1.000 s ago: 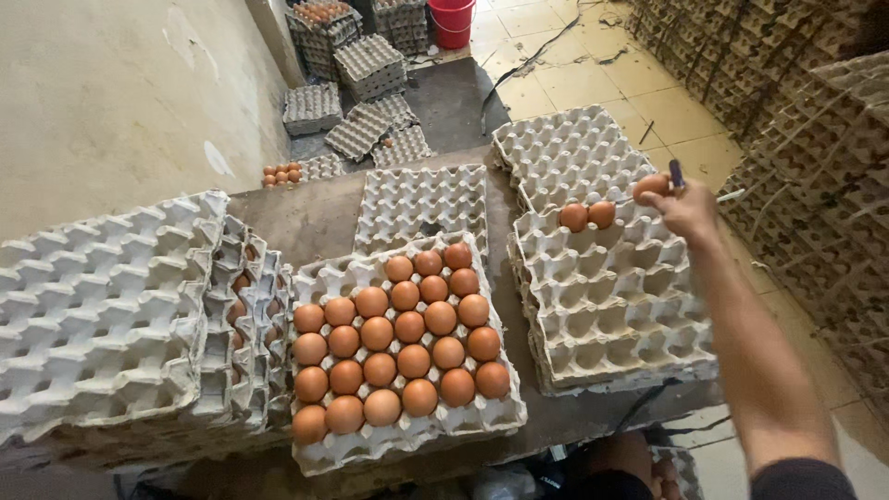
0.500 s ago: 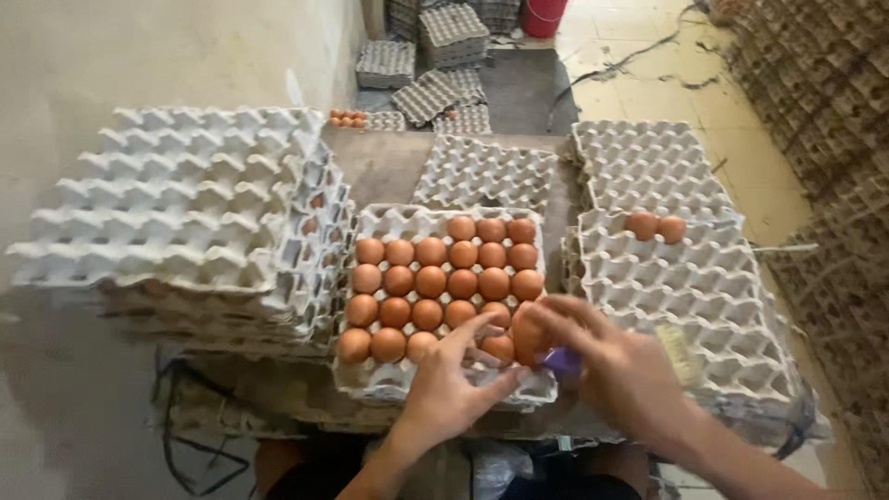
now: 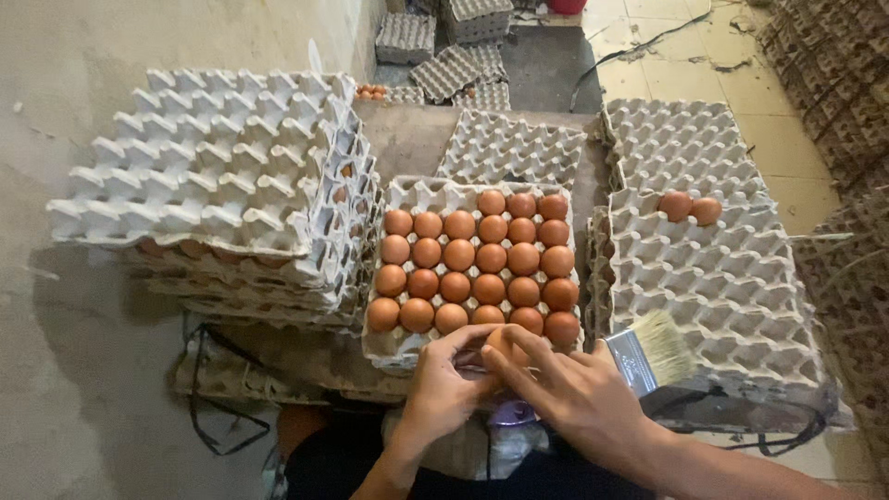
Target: The person picks up brown eggs from a tray and paints them with a brush. They place the painted eggs into empty slots in a stack of egg cartons.
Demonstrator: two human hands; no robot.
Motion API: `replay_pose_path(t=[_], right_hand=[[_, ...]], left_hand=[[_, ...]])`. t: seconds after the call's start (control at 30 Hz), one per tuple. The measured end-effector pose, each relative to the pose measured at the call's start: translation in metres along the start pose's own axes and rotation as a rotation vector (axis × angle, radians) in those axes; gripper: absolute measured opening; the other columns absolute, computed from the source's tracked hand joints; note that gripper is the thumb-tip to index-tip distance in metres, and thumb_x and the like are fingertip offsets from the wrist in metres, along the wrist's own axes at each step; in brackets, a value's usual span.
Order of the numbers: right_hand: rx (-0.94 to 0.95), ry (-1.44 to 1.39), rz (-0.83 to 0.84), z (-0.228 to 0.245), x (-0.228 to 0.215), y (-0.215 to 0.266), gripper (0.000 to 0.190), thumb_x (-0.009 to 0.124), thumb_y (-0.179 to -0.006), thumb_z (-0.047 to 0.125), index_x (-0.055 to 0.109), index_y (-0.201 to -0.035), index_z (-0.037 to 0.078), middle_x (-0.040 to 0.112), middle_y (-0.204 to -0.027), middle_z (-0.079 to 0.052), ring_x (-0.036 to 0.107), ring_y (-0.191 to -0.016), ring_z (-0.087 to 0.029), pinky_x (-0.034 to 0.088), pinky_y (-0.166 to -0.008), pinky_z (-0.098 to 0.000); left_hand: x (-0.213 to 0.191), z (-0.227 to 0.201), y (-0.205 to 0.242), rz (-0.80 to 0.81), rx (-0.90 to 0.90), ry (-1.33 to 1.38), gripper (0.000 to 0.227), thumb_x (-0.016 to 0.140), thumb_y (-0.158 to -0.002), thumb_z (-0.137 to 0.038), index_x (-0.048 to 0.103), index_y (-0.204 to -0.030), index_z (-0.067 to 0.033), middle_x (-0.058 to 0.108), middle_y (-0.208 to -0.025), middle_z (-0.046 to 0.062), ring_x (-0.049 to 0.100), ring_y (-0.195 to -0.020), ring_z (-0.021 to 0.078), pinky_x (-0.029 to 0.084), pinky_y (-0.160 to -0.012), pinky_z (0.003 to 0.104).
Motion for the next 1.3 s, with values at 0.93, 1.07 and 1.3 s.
replay_pose_path(t=[0.93, 1.07, 1.3], right_hand=[[0.529, -0.704, -0.019, -0.078, -0.121, 0.041, 0.05, 0.048, -0.09, 0.052, 0.082, -0.096, 0.016, 0.087, -0.092, -0.003, 0.087, -0.079, -0.014, 0.069, -0.068, -0.025], [0.65, -0.546, 0.08, -0.07, -0.123, 0.024, 0.03, 0.06, -0.085, 0.036, 0.084, -0.095, 0.021, 0.088, -0.094, 0.003, 0.085, -0.078, -0.01, 0.063, -0.074, -0.0251], [0.514, -0.67, -0.04, -0.067, -0.117, 0.018, 0.029, 0.057, -0.092, 0.037, 0.08, -0.087, 0.019, 0.084, -0.086, -0.002, 0.081, -0.063, -0.011, 0.061, -0.056, -0.0227]], left_hand=[[0.021, -0.049, 0.033, -0.121, 0.489, -0.33, 0.051, 0.088, -0.07, -0.02, 0.066, -0.116, -0.0128, 0.06, -0.13, 0.016, 0.068, -0.118, 0.023, 0.061, -0.09, 0.031], [0.024, -0.04, 0.033, -0.145, 0.429, -0.279, 0.052, 0.09, -0.071, -0.017, 0.067, -0.118, -0.0129, 0.075, -0.108, 0.004, 0.073, -0.095, 0.0138, 0.057, -0.085, 0.025], [0.026, -0.031, 0.033, -0.127, 0.444, -0.241, 0.05, 0.09, -0.071, -0.017, 0.065, -0.116, -0.0158, 0.065, -0.116, 0.005, 0.07, -0.106, 0.0173, 0.06, -0.082, 0.027]])
Point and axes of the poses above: each hand's wrist, its own y-axis away from the middle knuckle, its own x-axis out of the palm, z = x × y, the point moved 2 cm from there along -y, towards the middle knuckle
